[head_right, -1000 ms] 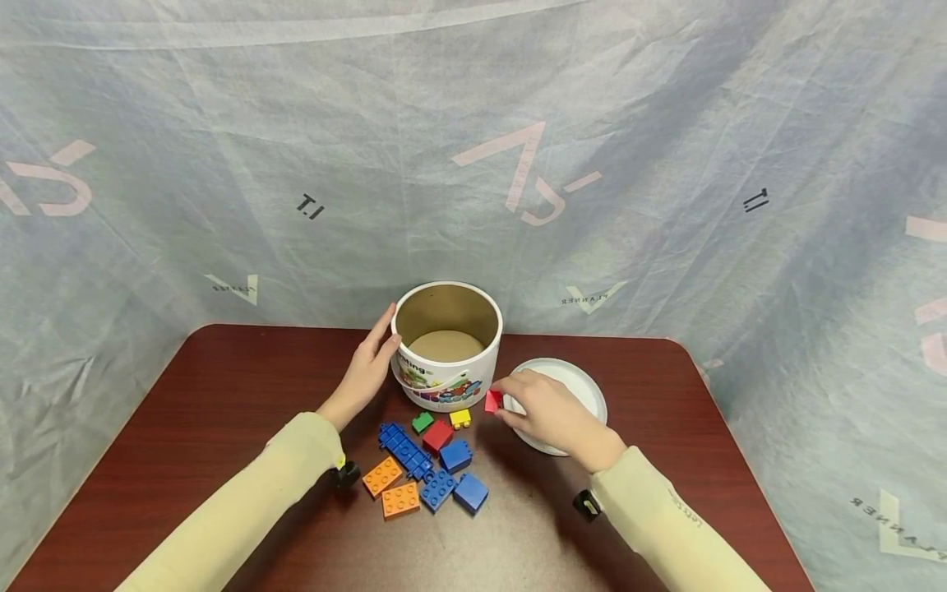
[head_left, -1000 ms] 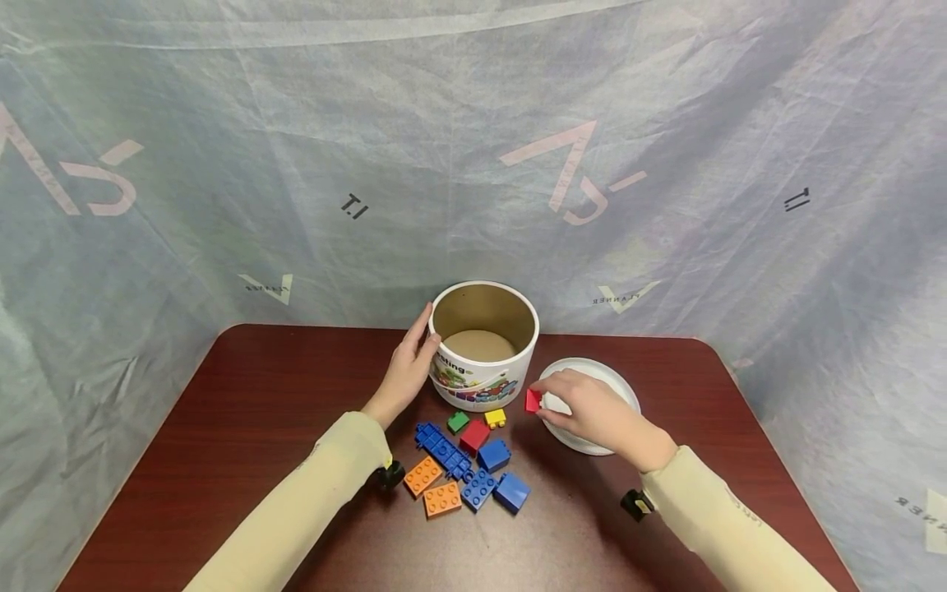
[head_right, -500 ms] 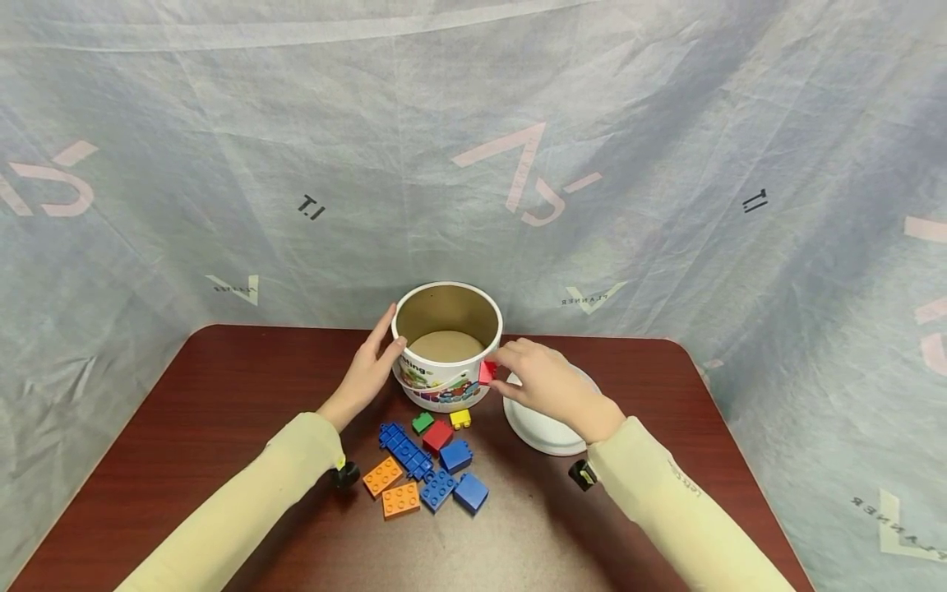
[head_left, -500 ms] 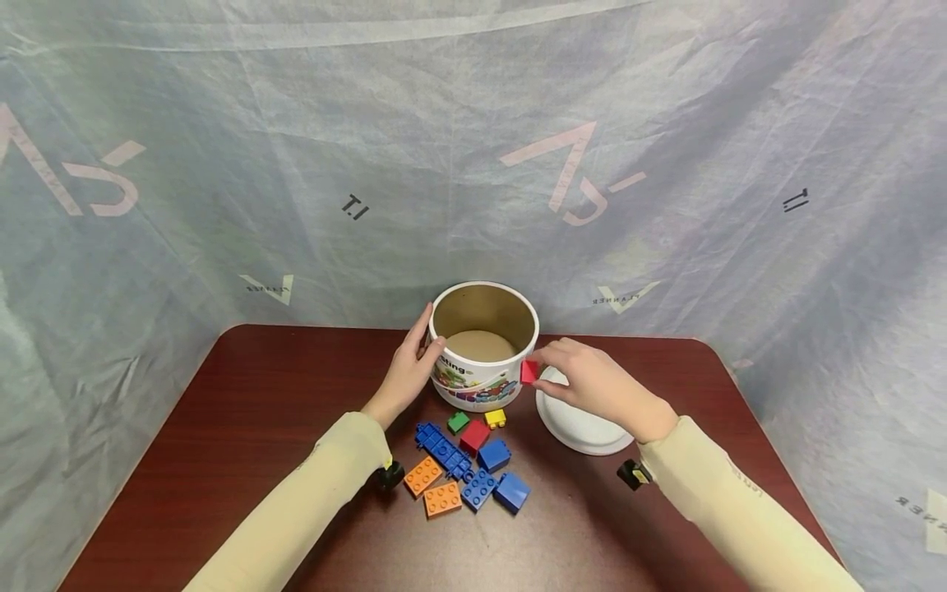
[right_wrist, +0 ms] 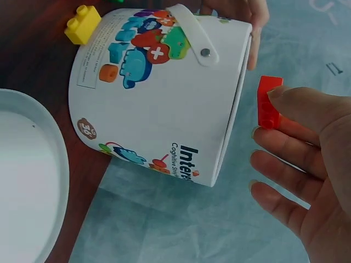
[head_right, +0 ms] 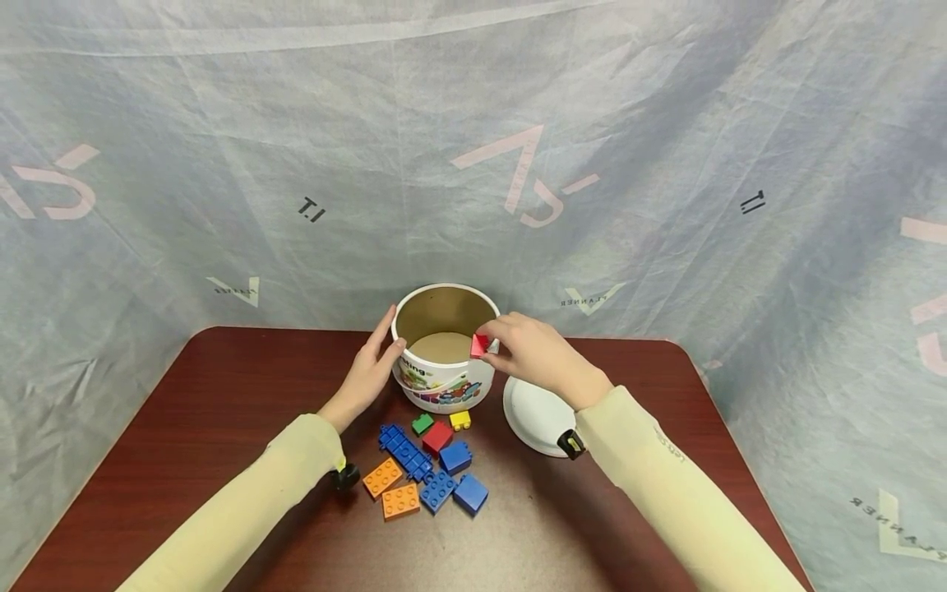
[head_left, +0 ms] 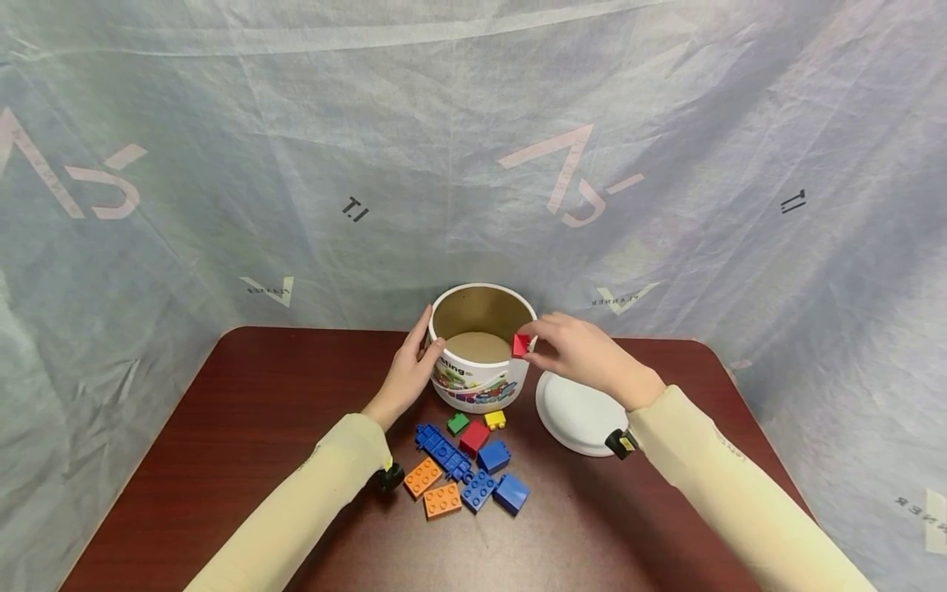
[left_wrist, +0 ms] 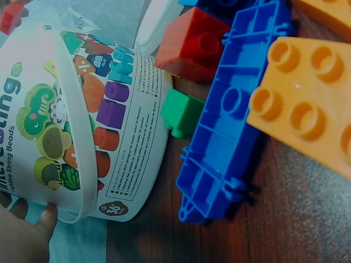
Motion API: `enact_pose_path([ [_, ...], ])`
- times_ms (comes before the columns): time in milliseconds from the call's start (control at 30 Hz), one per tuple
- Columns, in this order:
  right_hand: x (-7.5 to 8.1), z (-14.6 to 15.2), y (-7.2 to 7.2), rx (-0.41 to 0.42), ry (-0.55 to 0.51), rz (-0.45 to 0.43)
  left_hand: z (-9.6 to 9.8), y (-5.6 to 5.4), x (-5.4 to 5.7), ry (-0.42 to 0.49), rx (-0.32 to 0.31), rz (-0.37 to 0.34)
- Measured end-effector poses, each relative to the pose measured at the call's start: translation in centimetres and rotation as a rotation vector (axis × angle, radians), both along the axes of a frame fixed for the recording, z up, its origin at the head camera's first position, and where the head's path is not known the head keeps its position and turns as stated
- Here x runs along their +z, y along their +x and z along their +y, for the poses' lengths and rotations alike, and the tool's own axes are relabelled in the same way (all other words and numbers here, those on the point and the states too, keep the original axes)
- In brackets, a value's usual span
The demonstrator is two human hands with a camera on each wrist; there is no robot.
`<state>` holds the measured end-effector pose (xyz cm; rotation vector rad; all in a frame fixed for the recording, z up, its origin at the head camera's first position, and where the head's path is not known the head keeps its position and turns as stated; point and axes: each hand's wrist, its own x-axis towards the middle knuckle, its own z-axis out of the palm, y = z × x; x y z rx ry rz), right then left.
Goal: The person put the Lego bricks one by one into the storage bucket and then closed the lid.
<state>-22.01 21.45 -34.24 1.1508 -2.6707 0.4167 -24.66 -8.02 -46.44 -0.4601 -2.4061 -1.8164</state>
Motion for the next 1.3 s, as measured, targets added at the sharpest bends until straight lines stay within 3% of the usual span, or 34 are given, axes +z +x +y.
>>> enact_pose_path([
  [300,0.9,-0.8,-1.6,0.032,-0.011,-0.036,-0.1,0.0,0.0,-0.008,0.003,0.004],
  [567,1.3,-1.9,-2.9,-0.004,0.015,-0.063,0.0,-0.1,0.0,0.002,0.007,0.009],
  [600,1.3,-2.0,-3.0,-0.005,0.018,-0.064,0.0,-0.1,0.1,-0.001,0.006,0.001],
  [700,1.1,-2.3,-3.4,-0.007,0.022,-0.069,0.1,1.1,1.9,-0.017,-0.003,-0.009],
  [733,1.1,-2.4,-3.6,-0.011,0.024,-0.071,0.1,1.1,1.9,-0.015,-0.004,-0.011],
  [833,0.9,-2.6,-4.0,-0.022,0.031,-0.084,0.1,1.0,1.8,-0.011,-0.004,-0.001],
  [933,0.8,-2.8,-4.3,-0.037,0.036,-0.098,-0.1,-0.1,0.0,-0.003,0.001,0.004],
  [1300,0.4,-3.5,-6.0,-0.061,0.055,-0.116,-0.3,0.0,-0.2,-0.01,0.008,-0.021],
])
